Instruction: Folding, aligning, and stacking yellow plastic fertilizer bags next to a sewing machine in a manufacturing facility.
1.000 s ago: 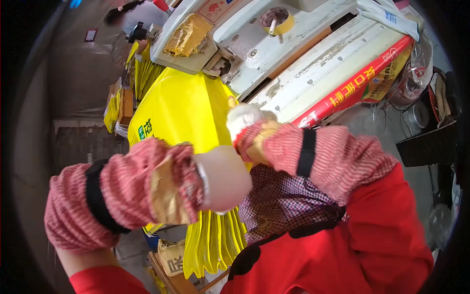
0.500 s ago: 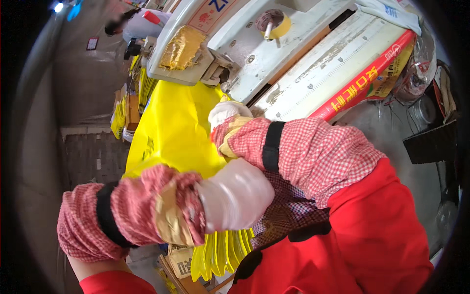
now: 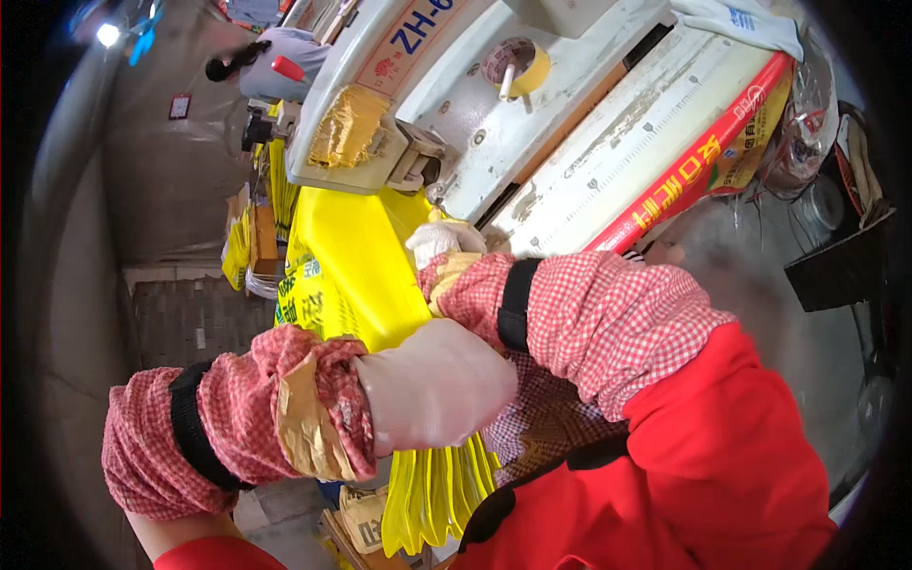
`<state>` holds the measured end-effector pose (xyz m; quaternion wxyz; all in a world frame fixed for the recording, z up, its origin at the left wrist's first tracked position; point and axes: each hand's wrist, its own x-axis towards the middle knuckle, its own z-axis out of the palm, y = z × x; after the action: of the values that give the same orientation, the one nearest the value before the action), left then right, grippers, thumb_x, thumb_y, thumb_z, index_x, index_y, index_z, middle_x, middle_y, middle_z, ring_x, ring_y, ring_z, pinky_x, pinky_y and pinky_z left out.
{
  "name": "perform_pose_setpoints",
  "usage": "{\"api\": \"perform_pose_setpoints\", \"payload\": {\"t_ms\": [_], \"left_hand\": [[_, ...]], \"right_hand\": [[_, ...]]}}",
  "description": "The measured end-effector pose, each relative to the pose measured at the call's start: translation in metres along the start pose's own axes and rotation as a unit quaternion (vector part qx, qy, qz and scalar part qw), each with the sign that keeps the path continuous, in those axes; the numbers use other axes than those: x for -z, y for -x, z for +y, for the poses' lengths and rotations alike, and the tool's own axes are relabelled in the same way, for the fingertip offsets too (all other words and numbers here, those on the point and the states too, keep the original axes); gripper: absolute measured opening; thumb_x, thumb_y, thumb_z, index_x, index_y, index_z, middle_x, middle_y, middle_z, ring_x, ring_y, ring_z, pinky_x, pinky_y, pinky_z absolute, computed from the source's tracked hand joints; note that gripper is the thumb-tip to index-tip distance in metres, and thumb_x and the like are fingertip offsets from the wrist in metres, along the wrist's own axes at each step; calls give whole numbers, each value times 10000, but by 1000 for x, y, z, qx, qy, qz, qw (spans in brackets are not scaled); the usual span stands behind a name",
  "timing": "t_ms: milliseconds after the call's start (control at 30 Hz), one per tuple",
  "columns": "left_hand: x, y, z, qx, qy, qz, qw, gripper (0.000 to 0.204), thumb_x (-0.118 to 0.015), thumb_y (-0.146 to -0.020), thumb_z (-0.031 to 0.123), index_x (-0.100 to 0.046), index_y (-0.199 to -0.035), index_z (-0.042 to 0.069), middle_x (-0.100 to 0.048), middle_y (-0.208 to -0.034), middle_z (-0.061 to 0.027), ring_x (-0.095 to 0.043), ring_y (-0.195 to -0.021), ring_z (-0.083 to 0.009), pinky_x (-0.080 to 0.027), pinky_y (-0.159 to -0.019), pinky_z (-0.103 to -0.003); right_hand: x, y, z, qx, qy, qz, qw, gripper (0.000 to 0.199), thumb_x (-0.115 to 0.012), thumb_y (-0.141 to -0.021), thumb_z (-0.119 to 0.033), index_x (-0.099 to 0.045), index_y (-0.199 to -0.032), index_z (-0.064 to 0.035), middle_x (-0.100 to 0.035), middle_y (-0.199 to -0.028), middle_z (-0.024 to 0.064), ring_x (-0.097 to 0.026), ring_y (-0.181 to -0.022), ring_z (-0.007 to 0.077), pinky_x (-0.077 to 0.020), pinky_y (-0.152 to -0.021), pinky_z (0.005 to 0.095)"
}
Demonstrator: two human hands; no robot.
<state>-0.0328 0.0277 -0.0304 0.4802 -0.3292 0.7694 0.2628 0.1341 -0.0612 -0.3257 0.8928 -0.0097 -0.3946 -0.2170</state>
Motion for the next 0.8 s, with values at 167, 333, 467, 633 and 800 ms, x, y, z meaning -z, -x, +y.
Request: {"api": "perform_pose_setpoints", "payload": {"t_ms": [167, 333, 467, 633, 800], "left_hand": [[-2, 8, -44, -11, 57, 46, 997, 261, -596, -776, 285, -629, -985, 132, -609, -769, -164, -597, -730, -348, -481, -675, -411], [48, 56, -79, 221, -189, 68, 954, 379, -749, -640, 293, -663, -962, 112, -621, -728, -112, -612, -748, -282, -501, -700, -370], [6, 75, -93, -68, -144, 120, 980, 241, -722, -647, 237, -653, -845, 119, -592, -663, -86, -599, -693, -304, -495, -654, -373], [-55, 14, -28, -83, 17, 218, 972, 185, -606, -743, 275, -556, -677, 110, -532, -585, -71, -566, -596, -289, -471, -569, -368], [-73, -23, -78, 17, -59, 335, 940, 94, -576, -710, 212, -567, -682, 123, -574, -624, -60, -590, -577, -276, -481, -521, -376]], "right_hand": [[-39, 4, 4, 152, 216, 171, 949, 289, -423, -899, -210, -576, -753, -13, -572, -677, 69, -542, -560, 216, -448, -565, 331], [-130, 50, -11, 47, 802, 41, 594, 135, -495, -782, -118, -568, -695, -45, -540, -607, 70, -519, -515, 206, -426, -501, 346], [-184, 22, -10, -34, 976, 118, 182, 79, -520, -722, -99, -579, -711, -46, -539, -589, 87, -532, -508, 226, -405, -452, 377], [-192, 2, 2, -94, 960, 263, -37, 171, -550, -707, -156, -598, -791, -15, -575, -620, 122, -578, -541, 258, -407, -433, 410], [-213, -26, -29, -331, 869, 308, 200, 220, -491, -810, -133, -619, -975, -64, -641, -830, 152, -626, -774, 329, -504, -643, 424]]}}
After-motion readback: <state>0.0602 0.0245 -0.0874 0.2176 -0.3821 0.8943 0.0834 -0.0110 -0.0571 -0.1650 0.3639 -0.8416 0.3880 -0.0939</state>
